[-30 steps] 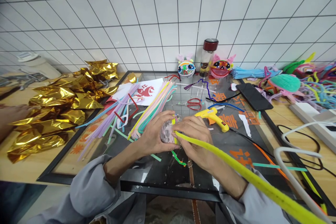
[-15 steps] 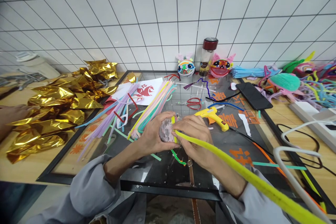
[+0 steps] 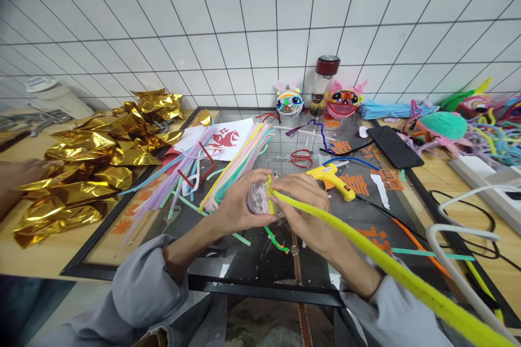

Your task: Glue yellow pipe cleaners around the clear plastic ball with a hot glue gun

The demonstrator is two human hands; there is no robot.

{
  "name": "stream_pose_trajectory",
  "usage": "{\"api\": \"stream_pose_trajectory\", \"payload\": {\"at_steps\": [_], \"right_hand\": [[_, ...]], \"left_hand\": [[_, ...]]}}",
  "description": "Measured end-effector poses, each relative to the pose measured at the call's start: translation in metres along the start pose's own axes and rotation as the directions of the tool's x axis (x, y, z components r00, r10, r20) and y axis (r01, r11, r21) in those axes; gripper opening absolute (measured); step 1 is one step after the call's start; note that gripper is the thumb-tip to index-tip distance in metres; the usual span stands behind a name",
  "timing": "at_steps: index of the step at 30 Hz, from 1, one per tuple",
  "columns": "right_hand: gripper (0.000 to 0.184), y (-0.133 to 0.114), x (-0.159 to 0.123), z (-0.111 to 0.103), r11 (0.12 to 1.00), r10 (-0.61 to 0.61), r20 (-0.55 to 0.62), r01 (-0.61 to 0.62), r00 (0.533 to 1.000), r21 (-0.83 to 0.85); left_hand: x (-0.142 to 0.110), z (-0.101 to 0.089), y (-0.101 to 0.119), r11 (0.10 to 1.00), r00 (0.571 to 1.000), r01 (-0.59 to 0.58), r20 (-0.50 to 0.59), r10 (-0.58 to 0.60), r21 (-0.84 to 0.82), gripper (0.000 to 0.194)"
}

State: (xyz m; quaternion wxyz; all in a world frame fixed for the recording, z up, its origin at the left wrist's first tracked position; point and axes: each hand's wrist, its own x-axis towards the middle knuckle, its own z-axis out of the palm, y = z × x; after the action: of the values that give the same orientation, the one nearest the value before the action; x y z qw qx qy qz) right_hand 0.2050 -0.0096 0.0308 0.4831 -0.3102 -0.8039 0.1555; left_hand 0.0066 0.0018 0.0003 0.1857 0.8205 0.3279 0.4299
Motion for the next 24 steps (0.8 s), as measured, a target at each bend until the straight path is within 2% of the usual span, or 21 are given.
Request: {"api": "stream_pose_trajectory", "payload": {"at_steps": [2,5,9,12,16,19,21,24], "right_hand": [[0.035,0.001,0.002,0.001,1.000,0.003,-0.029,-0.003,1.000,-0.003],[0.028,0.003,0.004,-0.001,0.998,0.041,-0.083,-0.044,0.996,-0.037],[0.021,0.011,0.005,-0.009,0.988,0.139,-0.094,-0.144,0.986,-0.049],[0.022,0.017,0.006,-0.011,0.984,0.159,-0.088,-0.165,0.983,-0.064],[0.028,0.013,0.012,-0.003,0.991,0.072,-0.026,-0.075,0.997,-0.108],[0.017,0.006,0.018,0.004,0.985,-0.003,-0.003,0.002,1.000,-0.173],[0.014,0.003,0.020,0.006,0.982,-0.023,0.010,0.025,1.000,-0.185],[0.016,0.002,0.018,0.008,0.988,-0.020,0.009,0.021,1.000,-0.153]], "left_hand": [[-0.001,0.000,-0.001,0.999,0.999,0.038,-0.007,-0.038,-0.025,0.071],[-0.001,0.001,-0.003,0.983,0.986,0.160,-0.023,-0.163,-0.087,0.071],[0.002,0.001,-0.005,0.923,0.936,0.334,-0.052,-0.349,-0.191,0.070],[0.004,0.000,-0.004,0.884,0.904,0.408,-0.035,-0.426,-0.229,0.069],[0.004,-0.001,0.000,0.898,0.912,0.399,-0.020,-0.410,-0.184,0.070],[0.003,-0.001,0.003,0.929,0.938,0.342,-0.013,-0.347,-0.142,0.071],[0.003,0.000,0.004,0.940,0.949,0.312,0.000,-0.315,-0.138,0.072],[0.004,0.000,0.008,0.932,0.940,0.339,0.003,-0.341,-0.126,0.075]]}}
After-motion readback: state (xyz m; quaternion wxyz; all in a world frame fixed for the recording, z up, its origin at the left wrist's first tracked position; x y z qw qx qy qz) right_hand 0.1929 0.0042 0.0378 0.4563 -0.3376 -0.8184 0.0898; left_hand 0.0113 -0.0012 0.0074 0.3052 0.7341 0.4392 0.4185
